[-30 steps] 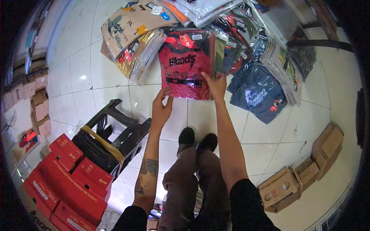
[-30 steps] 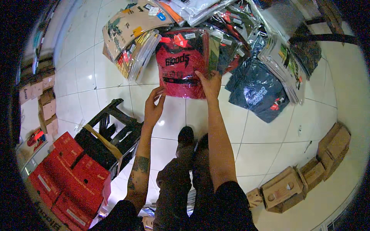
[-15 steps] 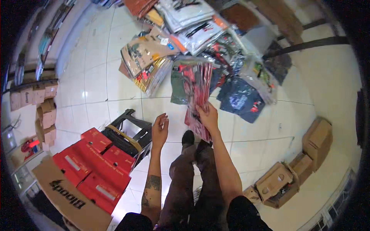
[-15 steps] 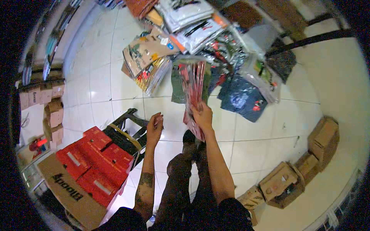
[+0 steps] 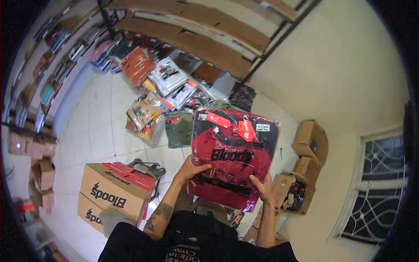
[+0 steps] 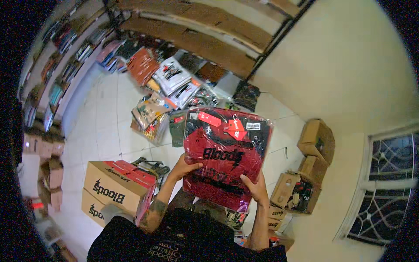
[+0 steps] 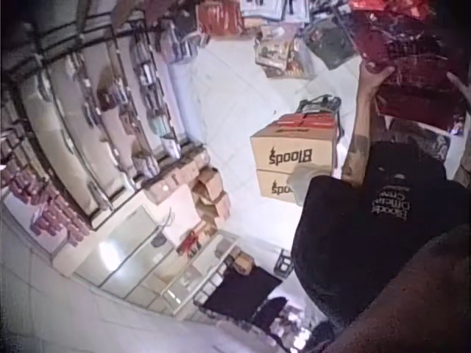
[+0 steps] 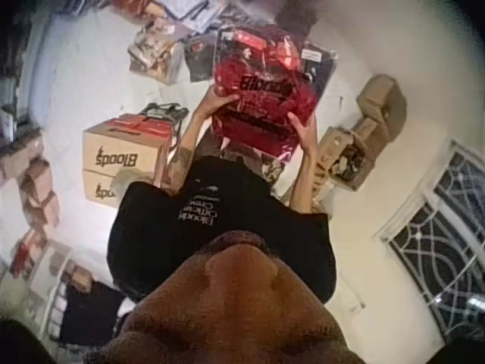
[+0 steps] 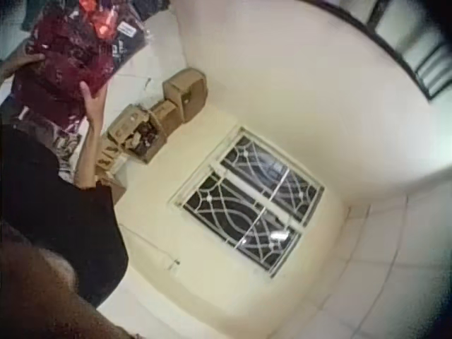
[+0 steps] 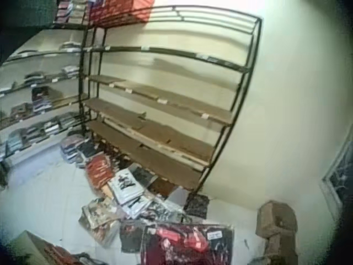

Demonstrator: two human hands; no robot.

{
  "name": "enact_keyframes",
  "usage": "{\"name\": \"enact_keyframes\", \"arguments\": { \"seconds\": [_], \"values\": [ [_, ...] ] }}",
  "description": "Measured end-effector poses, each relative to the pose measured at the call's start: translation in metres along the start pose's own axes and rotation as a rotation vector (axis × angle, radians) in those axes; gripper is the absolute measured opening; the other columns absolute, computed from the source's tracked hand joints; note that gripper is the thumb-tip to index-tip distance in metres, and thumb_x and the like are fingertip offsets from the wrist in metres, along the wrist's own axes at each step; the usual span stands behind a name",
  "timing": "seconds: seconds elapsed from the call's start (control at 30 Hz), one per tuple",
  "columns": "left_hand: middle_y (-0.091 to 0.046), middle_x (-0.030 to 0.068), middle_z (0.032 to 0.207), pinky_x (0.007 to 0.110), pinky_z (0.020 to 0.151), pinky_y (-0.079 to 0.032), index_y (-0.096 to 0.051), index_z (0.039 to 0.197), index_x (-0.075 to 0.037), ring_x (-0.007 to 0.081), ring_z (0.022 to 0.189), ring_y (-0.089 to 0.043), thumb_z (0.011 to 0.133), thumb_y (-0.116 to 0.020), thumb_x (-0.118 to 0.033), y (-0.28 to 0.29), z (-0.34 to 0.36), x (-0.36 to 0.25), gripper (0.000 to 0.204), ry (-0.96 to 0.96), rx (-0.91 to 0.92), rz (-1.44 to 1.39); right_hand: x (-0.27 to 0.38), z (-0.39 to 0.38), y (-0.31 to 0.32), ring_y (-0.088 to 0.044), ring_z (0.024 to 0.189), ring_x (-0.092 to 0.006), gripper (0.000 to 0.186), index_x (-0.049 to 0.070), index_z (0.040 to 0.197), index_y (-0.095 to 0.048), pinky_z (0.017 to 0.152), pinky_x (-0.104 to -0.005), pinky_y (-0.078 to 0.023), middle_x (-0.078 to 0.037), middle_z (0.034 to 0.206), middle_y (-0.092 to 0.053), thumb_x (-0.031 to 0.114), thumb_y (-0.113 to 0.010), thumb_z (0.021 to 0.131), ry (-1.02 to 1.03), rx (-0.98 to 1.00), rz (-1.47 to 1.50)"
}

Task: Cleaning packaged clothing items in a plastic bag with a cloth.

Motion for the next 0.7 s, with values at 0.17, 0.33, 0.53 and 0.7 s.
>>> {"name": "enact_keyframes", "arguments": {
  "seconds": [0.17, 0.33, 0.53, 0.7],
  "values": [
    [-0.070, 0.0080, 0.119, 0.035, 0.098, -0.051, -0.060, 0.126, 0.000, 0.0177, 0.107, -0.066, 0.077, -0.089, -0.019, -0.040, -0.087, -0.066, 0.060, -0.032, -0.041, 0.128, 0.001, -0.112, 0.001, -0.057, 0.121, -0.0199, 0.058, 0.001, 0.143, -0.047, 0.106, -0.0363, -0.043, -0.009, 0.133, -0.060, 0.013, -0.073, 0.093, 0.122, -0.172, 0.073],
    [-0.071, 0.0099, 0.116, 0.035, 0.095, -0.053, -0.061, 0.124, 0.000, 0.0181, 0.105, -0.067, 0.074, -0.092, -0.023, -0.065, -0.172, -0.085, 0.063, -0.047, 0.023, 0.360, -0.015, -0.228, -0.011, -0.065, 0.103, -0.0181, 0.046, 0.000, 0.130, -0.056, 0.093, -0.0347, -0.051, -0.008, 0.116, -0.068, 0.013, -0.076, 0.090, 0.206, -0.335, 0.216],
    [-0.071, 0.0100, 0.114, 0.034, 0.093, -0.053, -0.061, 0.124, 0.001, 0.0177, 0.103, -0.067, 0.073, -0.092, -0.022, -0.082, -0.295, -0.114, 0.064, -0.151, -0.008, 0.440, -0.033, -0.342, -0.044, -0.065, 0.103, -0.0173, 0.052, 0.000, 0.127, -0.059, 0.094, -0.0346, -0.051, -0.007, 0.114, -0.069, 0.018, -0.082, 0.085, 0.193, -0.413, 0.231],
    [-0.071, 0.0093, 0.113, 0.034, 0.091, -0.053, -0.062, 0.124, 0.001, 0.0176, 0.101, -0.067, 0.072, -0.093, -0.024, -0.060, -0.383, -0.098, 0.065, -0.127, -0.046, 0.418, -0.064, -0.408, -0.086, -0.065, 0.103, -0.0178, 0.054, 0.000, 0.128, -0.058, 0.095, -0.0348, -0.051, -0.007, 0.116, -0.069, 0.019, -0.083, 0.084, 0.115, -0.364, 0.147]
  ]
}}
Point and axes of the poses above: each hand's wrist, its own z-axis towards the middle knuckle, its own y-axis out of the back of the hand, x = y × z, the point moved 9 cm from there along z, towards the middle knuckle
